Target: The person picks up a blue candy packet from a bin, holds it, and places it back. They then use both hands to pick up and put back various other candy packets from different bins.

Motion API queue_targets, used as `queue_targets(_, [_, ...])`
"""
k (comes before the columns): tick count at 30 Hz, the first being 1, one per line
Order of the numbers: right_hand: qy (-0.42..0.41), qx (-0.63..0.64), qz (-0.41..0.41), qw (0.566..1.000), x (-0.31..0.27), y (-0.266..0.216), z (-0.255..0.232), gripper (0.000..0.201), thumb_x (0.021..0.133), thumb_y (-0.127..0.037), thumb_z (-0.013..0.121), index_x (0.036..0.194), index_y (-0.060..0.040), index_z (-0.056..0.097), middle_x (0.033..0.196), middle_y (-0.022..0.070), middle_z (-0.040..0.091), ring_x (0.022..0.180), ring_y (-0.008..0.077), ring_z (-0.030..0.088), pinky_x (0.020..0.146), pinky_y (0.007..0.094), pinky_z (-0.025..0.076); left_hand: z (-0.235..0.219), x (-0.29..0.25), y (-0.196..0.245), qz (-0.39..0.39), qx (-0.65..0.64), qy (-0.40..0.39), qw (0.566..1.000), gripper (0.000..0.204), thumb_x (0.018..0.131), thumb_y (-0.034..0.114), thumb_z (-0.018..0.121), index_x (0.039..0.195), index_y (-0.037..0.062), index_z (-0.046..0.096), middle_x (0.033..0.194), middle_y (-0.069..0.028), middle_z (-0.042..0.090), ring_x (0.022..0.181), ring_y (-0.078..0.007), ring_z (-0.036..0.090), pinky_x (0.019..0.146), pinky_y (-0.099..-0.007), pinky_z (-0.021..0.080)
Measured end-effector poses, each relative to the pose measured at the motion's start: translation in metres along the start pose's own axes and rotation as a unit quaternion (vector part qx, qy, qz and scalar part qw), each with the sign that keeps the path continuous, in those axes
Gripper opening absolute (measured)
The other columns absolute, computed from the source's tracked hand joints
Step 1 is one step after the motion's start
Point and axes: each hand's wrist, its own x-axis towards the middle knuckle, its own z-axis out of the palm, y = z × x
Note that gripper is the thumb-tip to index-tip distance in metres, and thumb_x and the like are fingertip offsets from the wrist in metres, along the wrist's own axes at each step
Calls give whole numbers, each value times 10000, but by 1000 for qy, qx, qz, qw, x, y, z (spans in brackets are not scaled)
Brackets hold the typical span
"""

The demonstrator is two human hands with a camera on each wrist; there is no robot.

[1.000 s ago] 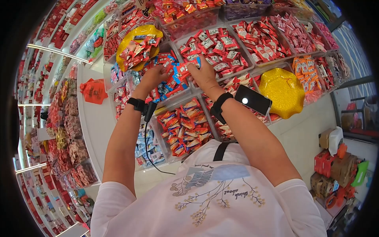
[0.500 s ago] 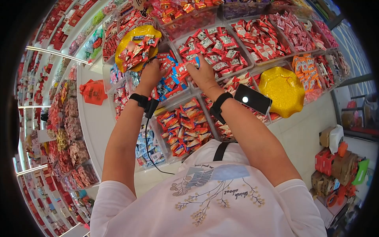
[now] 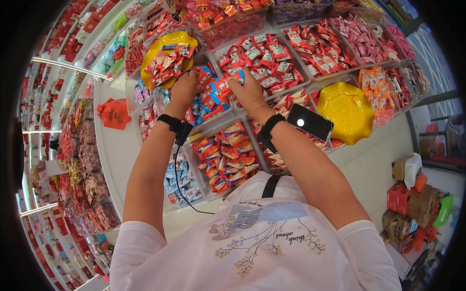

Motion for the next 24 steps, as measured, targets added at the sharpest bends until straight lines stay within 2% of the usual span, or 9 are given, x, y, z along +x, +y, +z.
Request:
queue_targets(4, [-11,-3,-2,1000,5,5,-1,806,930,-323,676,1566,13,312,681,80,673,513,113,589,443,295,462,-6,-6,3,-2,-1,12,1000,487,821,214,803,1222,82,562,1153,-154,648,1130,-373,630,898,-477,543])
queue_targets(7, [-11,-10,-8,1000,7,9,-2,824,927,-323,677,1568,30,298,682,83,673,511,115,587,446,297,464,-6,-10,-4,42,6,-4,999,498,830,208,797,1260,116,562,1124,-153,635,1132,-376,623,891,-488,540])
queue_targets(10, [-11,-11,-13,1000,8,9,-2,835,926,-328,678,1569,38,293,680,87,672,507,117,583,449,298,466,6,-11,-12,66,13,41,997,435,843,243,781,1215,138,581,1079,-139,638,1042,-361,652,826,-475,568])
queue_targets(19, [-8,-18,-8,1000,4,5,-2,780,927,-341,682,1538,16,352,675,80,669,503,113,579,451,296,469,16,-6,-10,28,-1,41,999,400,874,248,741,1247,188,609,1089,-178,648,1055,-397,644,863,-518,546])
queue_targets(24, [-8,-8,-13,1000,7,9,0,757,930,-339,679,1533,-4,367,668,76,665,502,111,579,448,296,467,15,-5,-11,54,-10,24,998,360,892,247,713,1236,185,626,1085,-171,662,1068,-398,641,883,-532,534])
